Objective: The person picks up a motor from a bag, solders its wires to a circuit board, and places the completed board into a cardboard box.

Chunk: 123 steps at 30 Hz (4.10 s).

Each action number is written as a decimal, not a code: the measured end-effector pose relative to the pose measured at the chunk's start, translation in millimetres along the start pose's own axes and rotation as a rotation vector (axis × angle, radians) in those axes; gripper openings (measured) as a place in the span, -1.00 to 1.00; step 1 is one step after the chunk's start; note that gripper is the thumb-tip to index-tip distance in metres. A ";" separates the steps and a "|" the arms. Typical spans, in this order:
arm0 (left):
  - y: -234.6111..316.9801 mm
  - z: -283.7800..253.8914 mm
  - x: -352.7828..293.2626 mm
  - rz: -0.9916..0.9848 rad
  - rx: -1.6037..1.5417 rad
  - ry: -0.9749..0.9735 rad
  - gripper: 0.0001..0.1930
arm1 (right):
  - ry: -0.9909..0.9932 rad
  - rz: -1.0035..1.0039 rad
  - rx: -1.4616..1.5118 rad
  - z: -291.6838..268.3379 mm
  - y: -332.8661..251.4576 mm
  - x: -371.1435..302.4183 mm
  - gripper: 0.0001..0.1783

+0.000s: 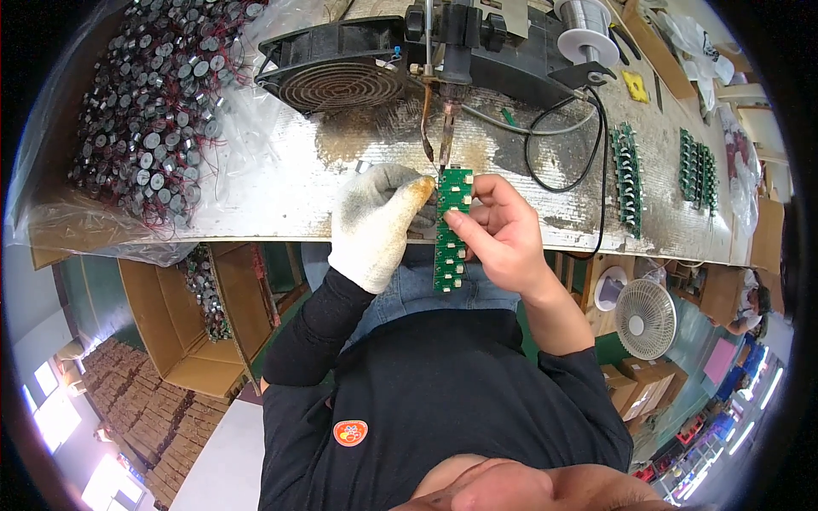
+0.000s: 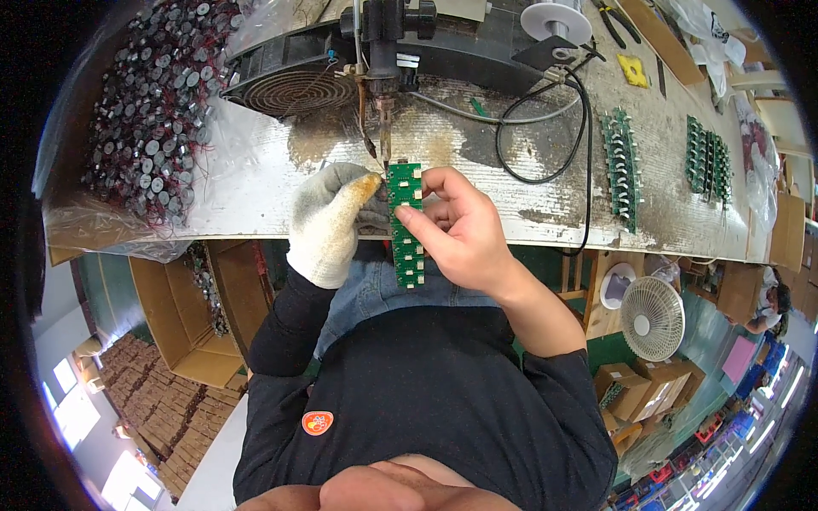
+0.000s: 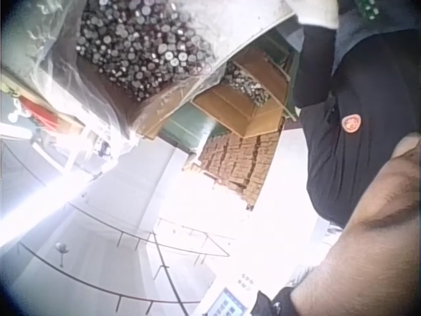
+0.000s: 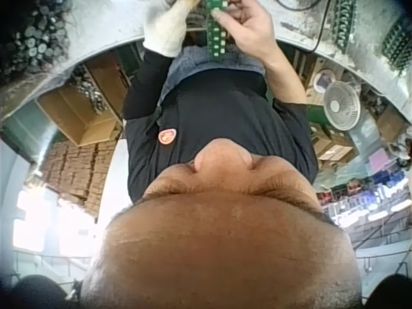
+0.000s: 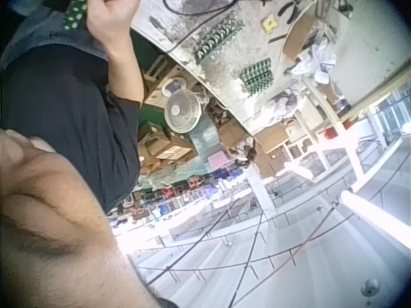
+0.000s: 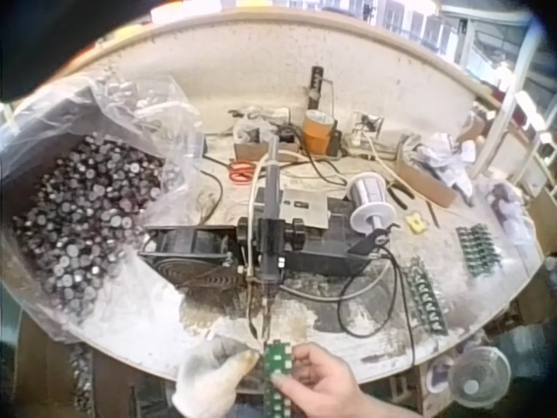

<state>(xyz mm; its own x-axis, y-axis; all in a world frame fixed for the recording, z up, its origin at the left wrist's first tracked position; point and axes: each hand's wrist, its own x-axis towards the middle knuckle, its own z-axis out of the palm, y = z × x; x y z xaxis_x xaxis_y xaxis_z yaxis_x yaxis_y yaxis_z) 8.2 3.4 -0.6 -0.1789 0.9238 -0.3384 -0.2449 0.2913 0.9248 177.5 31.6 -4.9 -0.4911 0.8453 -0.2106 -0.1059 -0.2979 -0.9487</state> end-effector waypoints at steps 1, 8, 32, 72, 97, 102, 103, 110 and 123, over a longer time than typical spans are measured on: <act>0.4 0.2 -0.3 0.000 0.000 0.000 -0.82 | 0.014 -0.004 0.003 1.0 -0.8 0.2 -0.81; 1.7 1.1 -1.5 -0.068 -0.096 -0.010 -0.81 | 0.002 -0.012 -0.019 -0.5 -3.0 -1.7 -0.81; 10.8 -105.8 -3.6 0.469 0.872 0.625 -0.66 | 0.039 -0.055 -0.018 -12.7 -4.4 1.9 -0.54; 32.1 -123.6 10.0 0.545 0.291 0.387 -0.75 | 0.034 -0.113 0.000 -15.8 3.3 4.3 -0.51; -5.6 -15.1 -8.3 0.248 0.417 0.049 -0.85 | 0.006 -0.012 -0.108 -5.3 -4.6 -1.4 -0.34; 6.2 -8.3 -10.9 -0.035 0.129 -0.045 -0.81 | 0.004 -0.032 -0.146 -6.2 -2.5 -1.4 -0.35; 4.0 -8.7 -10.6 -0.039 0.129 -0.045 -0.81 | 0.011 -0.032 -0.151 -5.6 -2.5 -2.1 -0.36; 2.3 -6.8 -9.1 -0.111 -0.189 -0.068 -0.79 | 0.010 -0.040 -0.153 -6.0 0.0 -2.6 -0.37; 6.8 -5.8 -6.6 -0.149 -0.262 -0.055 -0.79 | 0.000 -0.077 -0.165 -3.6 -0.3 -2.9 -0.35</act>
<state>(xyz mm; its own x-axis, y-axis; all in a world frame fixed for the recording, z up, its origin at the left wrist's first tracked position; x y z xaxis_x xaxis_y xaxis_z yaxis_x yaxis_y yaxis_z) 2.2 -2.1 6.8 -0.0719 0.8899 -0.4504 -0.5034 0.3574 0.7866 182.0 30.8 -4.9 -0.4867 0.8630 -0.1356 0.0002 -0.1551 -0.9879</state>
